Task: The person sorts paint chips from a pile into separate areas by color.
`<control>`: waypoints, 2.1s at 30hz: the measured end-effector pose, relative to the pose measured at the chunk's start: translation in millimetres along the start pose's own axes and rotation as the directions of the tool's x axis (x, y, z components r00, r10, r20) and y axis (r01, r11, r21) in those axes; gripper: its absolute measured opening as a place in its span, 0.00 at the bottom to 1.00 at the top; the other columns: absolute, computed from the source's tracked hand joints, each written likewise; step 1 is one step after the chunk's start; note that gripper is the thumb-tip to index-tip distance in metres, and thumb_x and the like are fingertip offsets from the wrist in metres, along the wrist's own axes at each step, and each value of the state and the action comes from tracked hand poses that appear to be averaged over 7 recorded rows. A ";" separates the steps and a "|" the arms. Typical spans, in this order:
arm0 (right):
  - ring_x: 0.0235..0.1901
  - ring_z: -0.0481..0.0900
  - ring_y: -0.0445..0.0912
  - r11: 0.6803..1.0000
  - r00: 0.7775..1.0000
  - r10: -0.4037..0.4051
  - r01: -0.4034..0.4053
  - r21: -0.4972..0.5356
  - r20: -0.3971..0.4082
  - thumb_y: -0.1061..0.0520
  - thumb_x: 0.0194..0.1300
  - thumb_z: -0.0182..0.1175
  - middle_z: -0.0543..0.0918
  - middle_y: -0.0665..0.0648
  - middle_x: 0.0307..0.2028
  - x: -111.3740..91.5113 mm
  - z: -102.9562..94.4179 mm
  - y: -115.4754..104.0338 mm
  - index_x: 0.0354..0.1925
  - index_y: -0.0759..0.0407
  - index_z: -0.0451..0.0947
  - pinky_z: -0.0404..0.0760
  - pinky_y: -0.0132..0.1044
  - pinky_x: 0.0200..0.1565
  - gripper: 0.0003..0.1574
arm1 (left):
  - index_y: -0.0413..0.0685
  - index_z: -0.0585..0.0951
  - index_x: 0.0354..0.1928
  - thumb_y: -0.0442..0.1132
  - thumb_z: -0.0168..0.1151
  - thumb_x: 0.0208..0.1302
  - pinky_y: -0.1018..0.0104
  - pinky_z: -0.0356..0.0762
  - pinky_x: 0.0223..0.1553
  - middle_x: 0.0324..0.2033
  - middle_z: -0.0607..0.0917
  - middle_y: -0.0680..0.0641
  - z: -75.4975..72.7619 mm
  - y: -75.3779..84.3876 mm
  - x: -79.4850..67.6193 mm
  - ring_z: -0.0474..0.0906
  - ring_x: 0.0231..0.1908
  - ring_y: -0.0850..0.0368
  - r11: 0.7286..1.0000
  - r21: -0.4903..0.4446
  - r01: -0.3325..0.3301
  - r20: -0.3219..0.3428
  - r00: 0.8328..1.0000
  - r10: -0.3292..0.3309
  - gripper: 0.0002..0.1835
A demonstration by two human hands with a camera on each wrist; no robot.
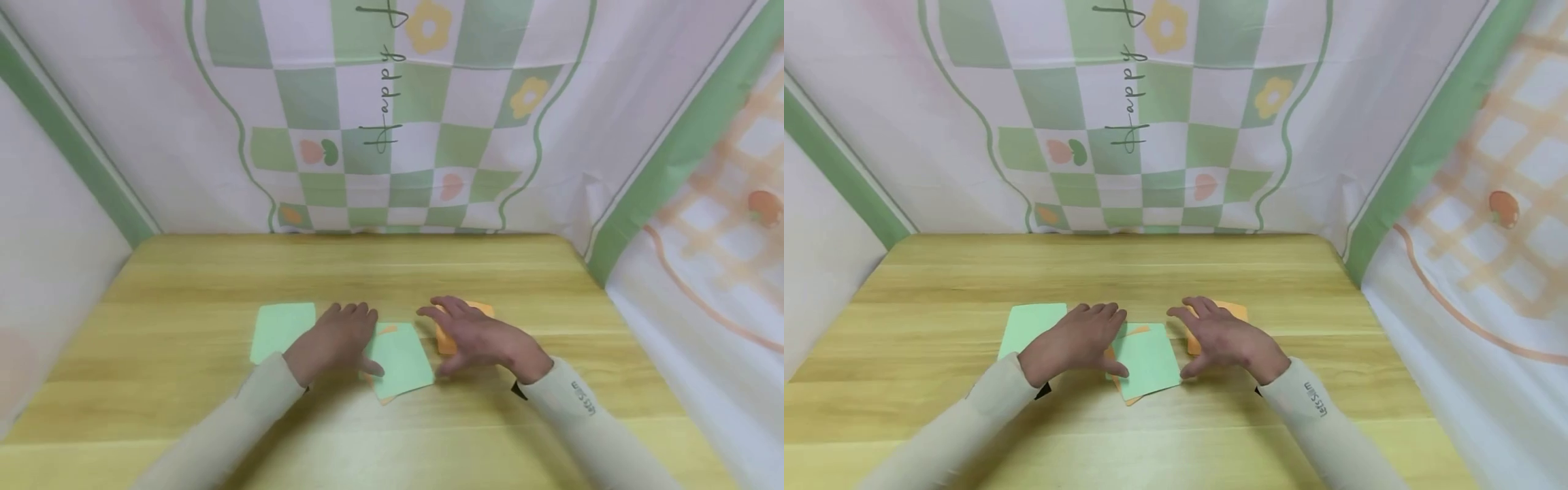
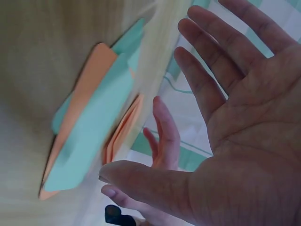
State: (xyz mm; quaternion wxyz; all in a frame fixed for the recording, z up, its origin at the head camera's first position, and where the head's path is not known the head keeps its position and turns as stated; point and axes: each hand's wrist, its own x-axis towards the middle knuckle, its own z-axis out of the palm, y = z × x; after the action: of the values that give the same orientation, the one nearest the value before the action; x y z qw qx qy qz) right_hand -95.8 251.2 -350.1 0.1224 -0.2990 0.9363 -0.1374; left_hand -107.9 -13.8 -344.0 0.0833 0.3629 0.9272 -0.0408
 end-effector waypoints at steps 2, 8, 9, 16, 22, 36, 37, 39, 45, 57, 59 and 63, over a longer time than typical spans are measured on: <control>0.65 0.55 0.54 1.000 1.000 0.011 -0.011 -0.002 0.004 0.37 0.38 0.75 0.57 0.58 0.66 2.0 3.0 -3.1 0.69 0.47 0.54 0.65 0.53 0.57 0.65 | 0.42 0.71 0.55 0.75 0.61 0.42 0.54 0.71 0.48 0.42 0.74 0.47 2.3 2.9 -2.4 0.73 0.44 0.50 1.000 -0.016 0.002 0.004 1.000 -0.002 0.49; 0.67 0.48 0.58 1.000 0.999 0.004 -0.003 -0.028 0.044 0.34 0.32 0.76 0.53 0.59 0.68 9.1 10.9 -11.3 0.71 0.49 0.51 0.58 0.55 0.61 0.72 | 0.40 0.74 0.46 0.75 0.59 0.42 0.59 0.73 0.38 0.32 0.71 0.48 11.4 6.3 -15.1 0.70 0.32 0.54 0.997 0.055 -0.060 -0.114 0.991 0.066 0.45; 0.68 0.47 0.58 0.999 0.999 -0.004 0.006 -0.038 0.052 0.33 0.32 0.75 0.53 0.60 0.68 10.2 11.9 -12.1 0.71 0.49 0.51 0.57 0.55 0.62 0.73 | 0.39 0.74 0.46 0.75 0.59 0.42 0.57 0.74 0.40 0.33 0.73 0.47 13.8 6.1 -16.8 0.72 0.33 0.53 0.996 0.059 -0.066 -0.135 0.988 0.074 0.45; 0.70 0.42 0.56 0.999 0.995 0.012 -0.007 -0.049 0.100 0.33 0.35 0.75 0.48 0.60 0.71 12.9 15.9 -15.1 0.72 0.47 0.49 0.52 0.54 0.65 0.72 | 0.35 0.68 0.62 0.76 0.58 0.42 0.48 0.65 0.58 0.61 0.69 0.35 19.0 11.9 -18.3 0.69 0.58 0.42 0.999 -0.015 -0.052 -0.070 0.996 0.050 0.56; 0.70 0.40 0.57 0.999 0.994 0.020 -0.018 -0.027 0.108 0.35 0.36 0.75 0.47 0.60 0.72 14.0 17.5 -14.8 0.72 0.48 0.51 0.51 0.55 0.65 0.70 | 0.36 0.64 0.66 0.75 0.59 0.44 0.48 0.60 0.61 0.64 0.65 0.35 20.3 13.9 -14.9 0.64 0.61 0.42 0.999 -0.042 -0.019 -0.018 1.000 0.018 0.57; 0.70 0.41 0.56 0.999 0.994 0.007 -0.001 -0.054 0.112 0.34 0.40 0.73 0.48 0.60 0.71 16.3 20.3 -15.5 0.70 0.50 0.53 0.49 0.52 0.66 0.65 | 0.35 0.64 0.65 0.74 0.60 0.44 0.51 0.63 0.60 0.64 0.65 0.35 23.8 15.5 -12.7 0.64 0.61 0.43 1.000 -0.015 -0.017 -0.016 1.000 0.017 0.57; 0.70 0.41 0.56 0.999 0.994 0.009 -0.003 -0.054 0.113 0.35 0.40 0.73 0.48 0.59 0.71 16.2 20.4 -15.6 0.70 0.50 0.54 0.48 0.52 0.66 0.65 | 0.35 0.64 0.65 0.74 0.60 0.44 0.51 0.62 0.60 0.64 0.64 0.35 23.6 15.6 -12.4 0.64 0.61 0.42 1.000 -0.015 -0.014 -0.008 1.000 0.014 0.56; 0.70 0.40 0.56 0.999 0.994 0.007 -0.002 -0.051 0.112 0.35 0.40 0.73 0.47 0.60 0.72 16.2 20.8 -15.7 0.70 0.50 0.54 0.47 0.52 0.66 0.65 | 0.35 0.63 0.66 0.73 0.60 0.44 0.51 0.62 0.60 0.64 0.64 0.35 23.6 15.7 -11.4 0.63 0.62 0.42 1.000 -0.016 -0.012 0.006 1.000 0.012 0.57; 0.70 0.42 0.56 0.995 0.996 -0.032 0.039 -0.095 0.078 0.34 0.39 0.72 0.50 0.60 0.71 17.3 22.1 -16.6 0.69 0.54 0.55 0.47 0.49 0.67 0.65 | 0.34 0.62 0.67 0.73 0.60 0.45 0.52 0.61 0.61 0.65 0.63 0.34 22.1 15.7 -11.6 0.61 0.63 0.41 1.000 -0.019 -0.012 0.026 1.000 0.013 0.57; 0.69 0.44 0.56 0.988 0.997 -0.075 0.078 -0.131 0.026 0.30 0.40 0.69 0.53 0.60 0.69 20.2 17.1 -22.2 0.69 0.60 0.55 0.49 0.50 0.66 0.67 | 0.34 0.59 0.68 0.77 0.55 0.45 0.51 0.61 0.61 0.66 0.62 0.34 17.0 8.1 -23.8 0.62 0.63 0.41 0.999 -0.033 -0.036 -0.049 0.998 0.034 0.61; 0.69 0.44 0.56 0.987 0.997 -0.079 0.080 -0.137 0.018 0.29 0.40 0.69 0.53 0.61 0.69 21.1 16.2 -23.1 0.68 0.60 0.55 0.49 0.51 0.66 0.67 | 0.34 0.59 0.68 0.76 0.55 0.46 0.51 0.62 0.61 0.66 0.61 0.35 14.4 6.9 -25.2 0.62 0.63 0.42 0.999 -0.035 -0.036 -0.056 0.998 0.034 0.59; 0.69 0.43 0.56 0.988 0.998 -0.066 0.066 -0.139 0.006 0.29 0.40 0.68 0.52 0.61 0.70 22.4 14.2 -25.2 0.69 0.60 0.55 0.50 0.53 0.66 0.67 | 0.35 0.59 0.68 0.74 0.57 0.47 0.51 0.62 0.61 0.66 0.62 0.36 9.1 3.4 -27.2 0.62 0.63 0.42 0.998 -0.054 -0.031 -0.060 0.998 0.027 0.58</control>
State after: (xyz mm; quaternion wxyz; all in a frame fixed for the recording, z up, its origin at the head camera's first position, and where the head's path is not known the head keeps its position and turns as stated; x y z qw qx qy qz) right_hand -95.7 215.5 -358.2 0.0973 -0.3377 0.9332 -0.0754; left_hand -84.8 -30.7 -348.0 0.0666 0.3749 0.9247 -0.0032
